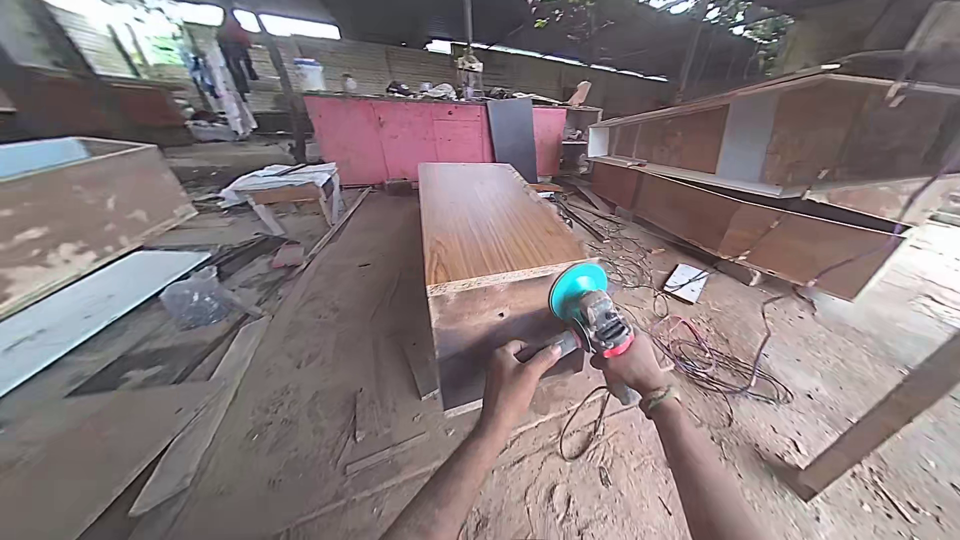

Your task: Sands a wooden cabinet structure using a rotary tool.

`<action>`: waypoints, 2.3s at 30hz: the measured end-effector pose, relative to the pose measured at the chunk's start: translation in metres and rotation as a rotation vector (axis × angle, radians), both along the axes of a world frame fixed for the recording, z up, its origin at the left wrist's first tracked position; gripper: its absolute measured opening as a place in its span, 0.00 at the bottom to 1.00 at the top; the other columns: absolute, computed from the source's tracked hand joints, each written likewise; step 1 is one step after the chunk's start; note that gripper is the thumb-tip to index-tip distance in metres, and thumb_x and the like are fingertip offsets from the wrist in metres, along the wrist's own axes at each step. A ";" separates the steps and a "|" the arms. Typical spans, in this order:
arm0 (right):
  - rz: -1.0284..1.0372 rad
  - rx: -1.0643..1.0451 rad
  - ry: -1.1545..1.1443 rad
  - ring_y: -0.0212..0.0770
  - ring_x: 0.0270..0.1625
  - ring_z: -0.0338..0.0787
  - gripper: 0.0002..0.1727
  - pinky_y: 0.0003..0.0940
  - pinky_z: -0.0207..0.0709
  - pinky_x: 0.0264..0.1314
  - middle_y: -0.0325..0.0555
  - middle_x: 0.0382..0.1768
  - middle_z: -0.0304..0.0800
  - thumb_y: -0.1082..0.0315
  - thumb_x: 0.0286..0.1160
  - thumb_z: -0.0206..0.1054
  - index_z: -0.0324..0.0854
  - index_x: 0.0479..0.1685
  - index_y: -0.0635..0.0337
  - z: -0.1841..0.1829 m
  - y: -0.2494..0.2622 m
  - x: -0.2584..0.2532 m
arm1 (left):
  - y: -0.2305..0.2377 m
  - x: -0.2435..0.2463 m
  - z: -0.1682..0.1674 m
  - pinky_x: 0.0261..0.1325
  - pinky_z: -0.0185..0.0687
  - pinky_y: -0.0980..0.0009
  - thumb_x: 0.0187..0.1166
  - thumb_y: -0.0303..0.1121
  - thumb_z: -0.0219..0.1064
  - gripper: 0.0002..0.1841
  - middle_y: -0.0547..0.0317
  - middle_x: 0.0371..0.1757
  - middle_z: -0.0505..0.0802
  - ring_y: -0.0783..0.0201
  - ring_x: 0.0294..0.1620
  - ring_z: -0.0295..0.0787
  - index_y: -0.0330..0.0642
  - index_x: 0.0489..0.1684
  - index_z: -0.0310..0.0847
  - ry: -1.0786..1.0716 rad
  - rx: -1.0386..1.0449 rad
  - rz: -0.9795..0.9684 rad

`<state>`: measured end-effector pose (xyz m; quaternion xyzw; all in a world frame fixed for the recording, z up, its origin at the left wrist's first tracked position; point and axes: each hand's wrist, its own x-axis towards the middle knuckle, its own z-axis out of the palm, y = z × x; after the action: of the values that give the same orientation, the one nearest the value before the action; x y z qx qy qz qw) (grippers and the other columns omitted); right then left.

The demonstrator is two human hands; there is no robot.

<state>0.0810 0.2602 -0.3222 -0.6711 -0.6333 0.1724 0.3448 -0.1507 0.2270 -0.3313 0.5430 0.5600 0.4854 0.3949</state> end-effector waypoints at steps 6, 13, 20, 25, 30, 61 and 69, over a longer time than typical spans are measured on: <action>0.014 0.027 -0.072 0.52 0.53 0.95 0.33 0.61 0.86 0.59 0.53 0.45 0.95 0.55 0.40 0.89 0.88 0.52 0.59 0.029 -0.010 -0.042 | -0.016 -0.036 0.004 0.16 0.67 0.70 0.66 0.52 0.83 0.21 0.62 0.21 0.87 0.69 0.11 0.69 0.42 0.37 0.91 -0.217 0.078 0.066; 0.011 0.016 -0.174 0.57 0.51 0.95 0.31 0.66 0.84 0.57 0.56 0.43 0.95 0.53 0.43 0.89 0.89 0.48 0.61 0.047 -0.017 -0.073 | -0.026 -0.067 0.005 0.12 0.65 0.71 0.67 0.54 0.83 0.23 0.60 0.18 0.83 0.68 0.08 0.66 0.42 0.39 0.88 -0.301 0.032 0.054; 0.040 0.088 -0.221 0.56 0.48 0.95 0.30 0.66 0.85 0.51 0.53 0.40 0.95 0.49 0.43 0.86 0.90 0.47 0.55 0.069 -0.032 -0.117 | -0.038 -0.105 0.009 0.09 0.63 0.73 0.68 0.50 0.82 0.20 0.62 0.14 0.76 0.70 0.06 0.62 0.42 0.36 0.86 -0.448 0.080 0.069; 0.079 0.109 -0.285 0.55 0.47 0.96 0.30 0.65 0.85 0.49 0.50 0.39 0.96 0.45 0.45 0.83 0.89 0.48 0.53 0.072 -0.039 -0.139 | -0.052 -0.123 0.003 0.08 0.58 0.76 0.69 0.49 0.80 0.18 0.68 0.11 0.67 0.72 0.06 0.57 0.44 0.36 0.85 -0.516 0.050 0.078; 0.130 0.014 -0.302 0.55 0.52 0.95 0.33 0.64 0.86 0.53 0.50 0.45 0.96 0.44 0.49 0.82 0.88 0.57 0.51 0.076 -0.049 -0.167 | -0.066 -0.145 -0.005 0.08 0.58 0.77 0.73 0.41 0.74 0.09 0.72 0.08 0.64 0.75 0.05 0.55 0.47 0.32 0.84 -0.601 0.085 0.102; 0.139 0.076 -0.345 0.51 0.48 0.96 0.33 0.61 0.87 0.48 0.46 0.41 0.96 0.45 0.43 0.83 0.87 0.54 0.49 0.042 -0.034 -0.121 | -0.049 -0.107 -0.047 0.07 0.60 0.76 0.71 0.45 0.77 0.14 0.71 0.08 0.62 0.74 0.04 0.56 0.46 0.30 0.83 -0.639 0.010 0.017; 0.080 0.083 -0.202 0.54 0.50 0.96 0.31 0.65 0.85 0.54 0.51 0.43 0.96 0.50 0.42 0.86 0.90 0.51 0.54 0.039 -0.019 -0.070 | -0.021 -0.069 -0.020 0.11 0.63 0.71 0.67 0.53 0.82 0.22 0.63 0.13 0.75 0.69 0.07 0.62 0.42 0.33 0.86 -0.375 0.011 -0.031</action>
<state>0.0109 0.2415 -0.2836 -0.6443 -0.6978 0.0911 0.2994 -0.2193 0.2060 -0.3512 0.4539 0.4655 0.5748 0.4969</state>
